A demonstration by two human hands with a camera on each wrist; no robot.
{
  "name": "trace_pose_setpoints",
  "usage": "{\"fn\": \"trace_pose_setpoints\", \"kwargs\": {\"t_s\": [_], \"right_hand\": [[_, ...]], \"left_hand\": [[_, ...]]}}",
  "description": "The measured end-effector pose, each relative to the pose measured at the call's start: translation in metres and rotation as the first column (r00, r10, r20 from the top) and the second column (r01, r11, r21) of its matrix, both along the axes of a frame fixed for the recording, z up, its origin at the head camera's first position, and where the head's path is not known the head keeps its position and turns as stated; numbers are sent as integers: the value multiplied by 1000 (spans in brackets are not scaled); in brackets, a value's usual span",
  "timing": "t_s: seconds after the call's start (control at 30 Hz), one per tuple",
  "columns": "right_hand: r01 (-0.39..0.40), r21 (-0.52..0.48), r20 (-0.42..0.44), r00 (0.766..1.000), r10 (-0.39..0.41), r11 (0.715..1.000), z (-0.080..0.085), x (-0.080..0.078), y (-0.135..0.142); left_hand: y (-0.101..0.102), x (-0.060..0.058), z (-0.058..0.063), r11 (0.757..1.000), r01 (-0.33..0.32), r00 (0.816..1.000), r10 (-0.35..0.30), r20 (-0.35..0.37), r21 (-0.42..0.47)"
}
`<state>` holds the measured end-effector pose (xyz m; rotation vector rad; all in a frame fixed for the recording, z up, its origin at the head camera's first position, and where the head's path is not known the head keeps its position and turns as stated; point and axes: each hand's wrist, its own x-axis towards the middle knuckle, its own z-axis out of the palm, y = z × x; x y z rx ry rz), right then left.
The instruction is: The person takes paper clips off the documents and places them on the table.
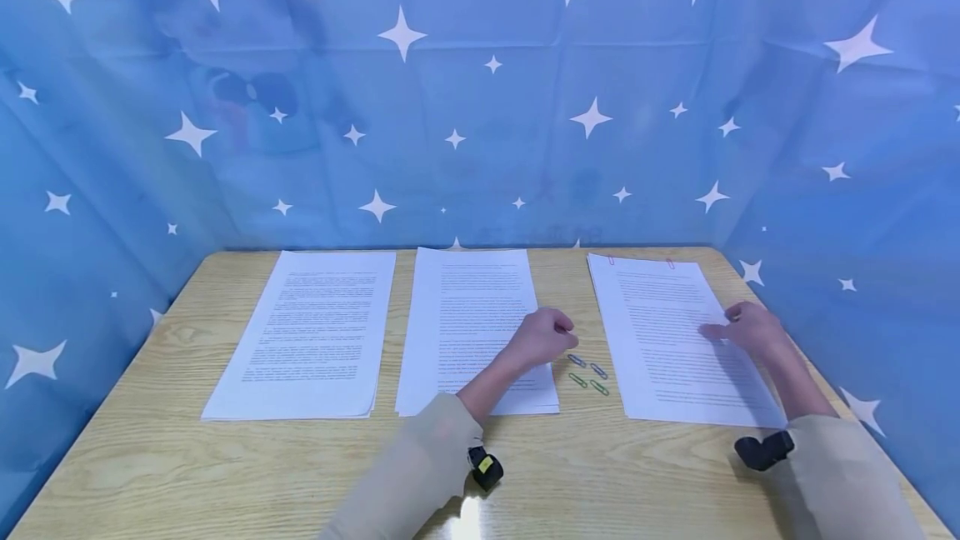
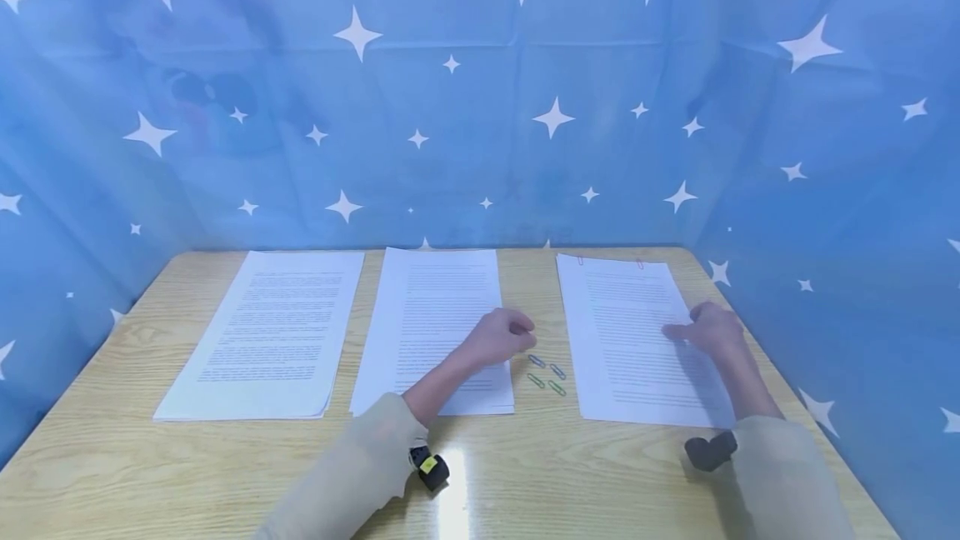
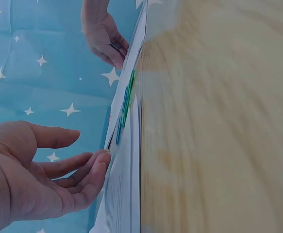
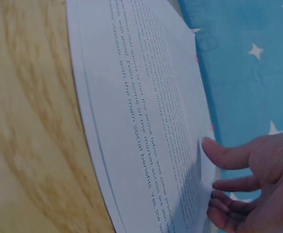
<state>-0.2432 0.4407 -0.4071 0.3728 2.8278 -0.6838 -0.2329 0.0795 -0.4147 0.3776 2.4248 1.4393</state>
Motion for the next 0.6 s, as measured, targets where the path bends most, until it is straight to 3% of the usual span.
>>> {"fn": "trace_pose_setpoints", "kwargs": {"t_s": [0.2,0.4,0.5,0.6], "right_hand": [[27,-3,-11,1000,-27,1000,-2,2,-1],[-9,14,-12,1000,9,1000,0,3,-2],[2,13,-13,1000,-2,1000,0,4,-3],[29,10,-3,1000,-29,1000,-1,4,-5]], "left_hand": [[21,1,-1,997,-39,998,35,55,68],[42,-4,-5,996,-86,992,83,92,27],[51,-6,-4,993,-120,984,117,133,12],[58,-9,-6,983,-172,970,159,186,55]]}}
